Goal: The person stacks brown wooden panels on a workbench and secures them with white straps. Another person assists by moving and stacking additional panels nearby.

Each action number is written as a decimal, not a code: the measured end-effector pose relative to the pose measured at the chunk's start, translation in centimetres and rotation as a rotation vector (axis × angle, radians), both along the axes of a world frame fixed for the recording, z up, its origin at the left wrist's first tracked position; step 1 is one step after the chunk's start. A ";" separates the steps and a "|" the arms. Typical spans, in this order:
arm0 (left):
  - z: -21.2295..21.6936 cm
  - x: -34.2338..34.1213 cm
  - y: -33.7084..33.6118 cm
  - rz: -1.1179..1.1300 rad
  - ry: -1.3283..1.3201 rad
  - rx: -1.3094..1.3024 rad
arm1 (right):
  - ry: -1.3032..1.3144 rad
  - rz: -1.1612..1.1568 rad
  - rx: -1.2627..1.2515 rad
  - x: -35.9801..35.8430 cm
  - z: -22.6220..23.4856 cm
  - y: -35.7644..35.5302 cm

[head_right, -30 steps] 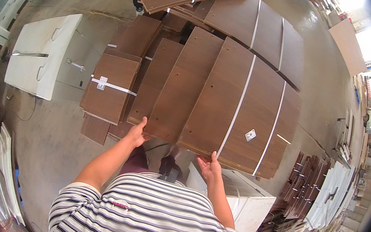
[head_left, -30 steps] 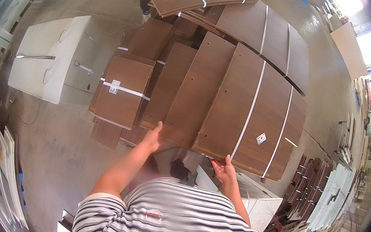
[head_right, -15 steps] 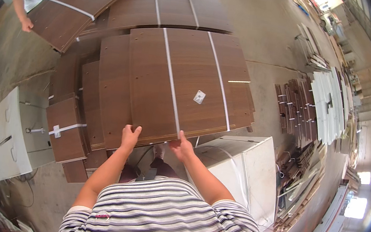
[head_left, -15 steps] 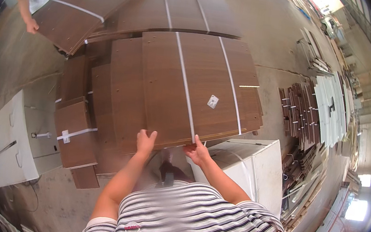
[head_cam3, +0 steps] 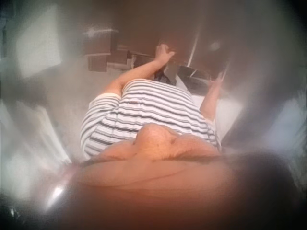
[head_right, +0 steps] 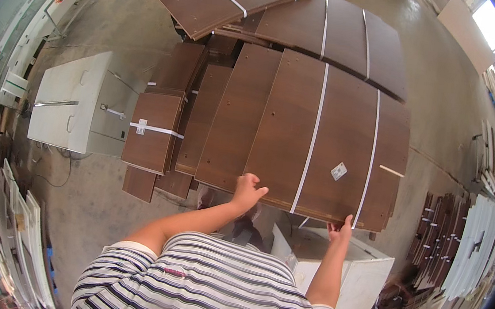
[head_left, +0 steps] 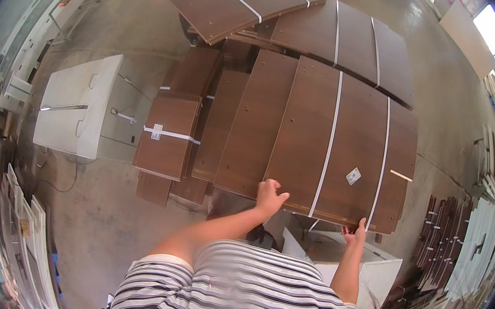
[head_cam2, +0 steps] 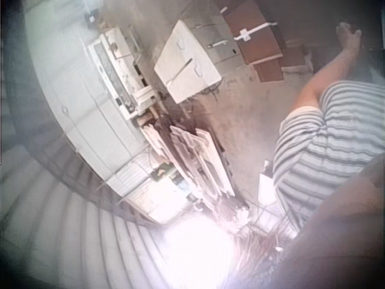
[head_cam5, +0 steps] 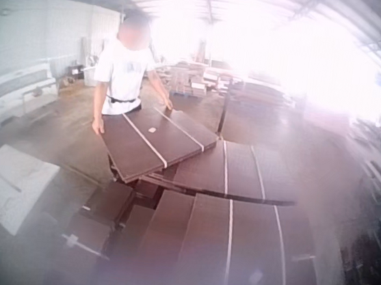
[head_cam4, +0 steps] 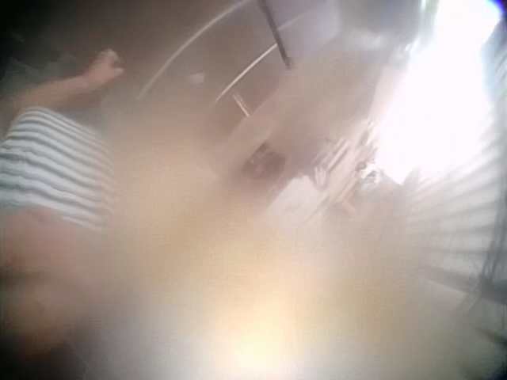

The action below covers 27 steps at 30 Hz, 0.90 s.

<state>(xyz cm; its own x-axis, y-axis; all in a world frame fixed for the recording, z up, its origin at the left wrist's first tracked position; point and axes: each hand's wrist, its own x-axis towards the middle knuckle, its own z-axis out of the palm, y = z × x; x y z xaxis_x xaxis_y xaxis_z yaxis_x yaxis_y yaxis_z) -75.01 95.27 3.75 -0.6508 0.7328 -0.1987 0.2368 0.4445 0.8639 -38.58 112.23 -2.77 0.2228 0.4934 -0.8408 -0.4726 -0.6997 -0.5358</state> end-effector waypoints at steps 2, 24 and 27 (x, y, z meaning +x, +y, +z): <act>-3.2 -1.3 -0.7 0.135 -0.020 -0.049 | 0.081 0.024 0.125 -0.6 0.4 -1.2; 7.2 -20.9 -18.2 0.001 -0.219 -0.252 | 0.366 0.250 0.051 -14.3 9.7 -22.7; 8.3 -24.7 -23.1 0.030 -0.129 -0.317 | 0.603 0.271 0.028 -17.0 6.6 -27.5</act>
<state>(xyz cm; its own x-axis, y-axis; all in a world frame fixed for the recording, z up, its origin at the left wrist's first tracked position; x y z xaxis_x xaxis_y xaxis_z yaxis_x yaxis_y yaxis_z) -99.73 72.19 12.08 -0.6262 0.6020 -0.4954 0.1174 0.7010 0.7034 -55.55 84.74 3.87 -0.4186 0.4895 -0.7650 -0.5048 -0.8256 -0.2521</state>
